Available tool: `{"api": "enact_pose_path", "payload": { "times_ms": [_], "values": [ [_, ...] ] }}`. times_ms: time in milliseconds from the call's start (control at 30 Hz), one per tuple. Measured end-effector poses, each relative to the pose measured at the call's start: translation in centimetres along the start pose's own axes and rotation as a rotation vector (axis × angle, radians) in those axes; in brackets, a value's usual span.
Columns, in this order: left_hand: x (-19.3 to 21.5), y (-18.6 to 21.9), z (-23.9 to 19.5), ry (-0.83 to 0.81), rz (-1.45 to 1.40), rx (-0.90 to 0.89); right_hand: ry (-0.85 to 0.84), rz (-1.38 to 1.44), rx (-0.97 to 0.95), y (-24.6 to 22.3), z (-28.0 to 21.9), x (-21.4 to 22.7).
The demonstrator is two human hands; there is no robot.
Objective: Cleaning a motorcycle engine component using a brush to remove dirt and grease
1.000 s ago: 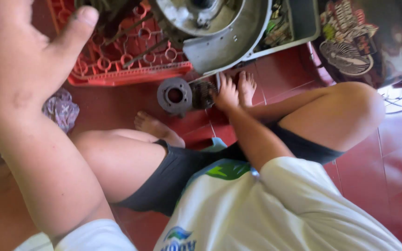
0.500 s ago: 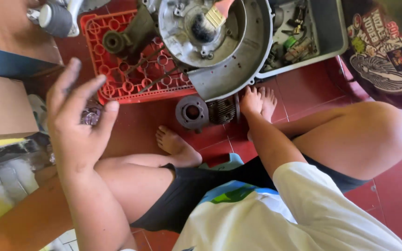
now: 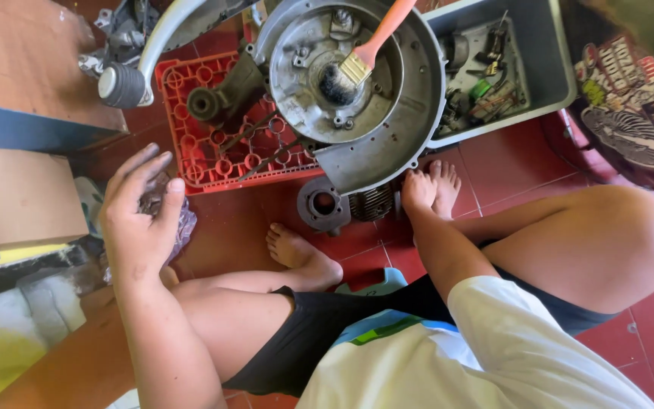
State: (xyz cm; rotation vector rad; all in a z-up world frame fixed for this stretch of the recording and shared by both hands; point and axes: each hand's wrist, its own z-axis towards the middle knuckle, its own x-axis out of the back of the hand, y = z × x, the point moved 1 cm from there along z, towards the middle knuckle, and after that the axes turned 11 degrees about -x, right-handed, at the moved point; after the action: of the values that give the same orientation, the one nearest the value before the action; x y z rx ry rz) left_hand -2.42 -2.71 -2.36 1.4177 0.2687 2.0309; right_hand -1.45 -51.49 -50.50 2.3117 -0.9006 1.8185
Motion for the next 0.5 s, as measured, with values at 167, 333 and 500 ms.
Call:
{"api": "enact_pose_path", "payload": {
  "times_ms": [167,333,500],
  "values": [
    [-0.1,0.0,1.4,0.006,-0.050,-0.017,0.007,-0.542,0.107,-8.9,-4.5,11.2],
    [-0.2,2.7,2.8,-0.044,-0.137,-0.147,-0.107,-0.092,-0.205,-1.4,4.1,-4.5],
    [-0.4,4.3,1.9,-0.123,-0.156,-0.173,-0.235,-0.316,0.150,-6.3,4.1,8.7]
  ]
}}
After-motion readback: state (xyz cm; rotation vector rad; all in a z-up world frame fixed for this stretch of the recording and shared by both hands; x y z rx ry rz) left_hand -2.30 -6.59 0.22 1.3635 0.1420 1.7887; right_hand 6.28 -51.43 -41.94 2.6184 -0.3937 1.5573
